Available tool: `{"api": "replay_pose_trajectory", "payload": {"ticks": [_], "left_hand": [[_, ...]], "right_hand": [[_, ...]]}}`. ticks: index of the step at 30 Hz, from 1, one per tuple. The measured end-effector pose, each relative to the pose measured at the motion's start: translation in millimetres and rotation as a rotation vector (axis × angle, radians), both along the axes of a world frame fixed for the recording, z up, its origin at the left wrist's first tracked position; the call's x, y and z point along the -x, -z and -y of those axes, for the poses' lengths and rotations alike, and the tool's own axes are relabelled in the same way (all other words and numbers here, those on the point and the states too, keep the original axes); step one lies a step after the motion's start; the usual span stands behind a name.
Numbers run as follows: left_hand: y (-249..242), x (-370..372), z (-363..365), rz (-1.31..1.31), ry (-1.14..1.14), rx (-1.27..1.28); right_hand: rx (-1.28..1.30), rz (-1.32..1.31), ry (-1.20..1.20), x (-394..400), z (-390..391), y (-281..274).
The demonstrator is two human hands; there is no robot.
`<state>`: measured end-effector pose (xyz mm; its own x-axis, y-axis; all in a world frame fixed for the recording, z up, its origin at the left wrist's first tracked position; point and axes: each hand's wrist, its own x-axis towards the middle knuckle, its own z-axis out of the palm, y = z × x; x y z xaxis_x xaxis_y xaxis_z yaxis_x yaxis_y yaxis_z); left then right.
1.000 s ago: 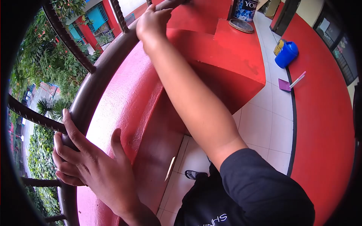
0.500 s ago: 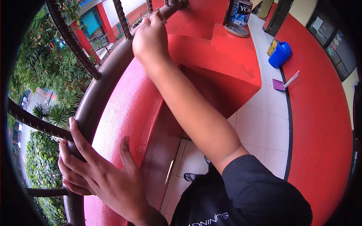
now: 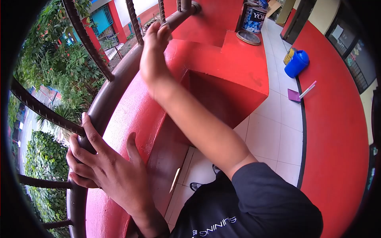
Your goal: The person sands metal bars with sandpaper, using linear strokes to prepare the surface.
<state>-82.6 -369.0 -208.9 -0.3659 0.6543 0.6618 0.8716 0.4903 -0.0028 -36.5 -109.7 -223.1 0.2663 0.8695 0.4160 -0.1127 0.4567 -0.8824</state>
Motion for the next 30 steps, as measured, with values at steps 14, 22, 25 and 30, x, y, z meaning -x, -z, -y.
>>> {"api": "replay_pose_trajectory", "payload": {"ticks": [14,22,25,30], "left_hand": [[0.1,2.9,3.4,0.031,0.033,0.006],[1.5,4.6,3.7,0.018,0.046,-0.002],[2.7,2.8,2.5,-0.016,0.015,0.003],[1.8,2.6,1.4,-0.03,0.01,0.003]], "right_hand": [[0.0,-0.226,-0.108,-21.5,14.7,-9.5],[-0.027,-0.076,-0.126,-4.9,54.7,-8.5],[0.076,-0.101,-0.031,-46.4,-2.6,-31.8],[0.023,0.187,-0.145,-2.6,55.9,-14.2]]}}
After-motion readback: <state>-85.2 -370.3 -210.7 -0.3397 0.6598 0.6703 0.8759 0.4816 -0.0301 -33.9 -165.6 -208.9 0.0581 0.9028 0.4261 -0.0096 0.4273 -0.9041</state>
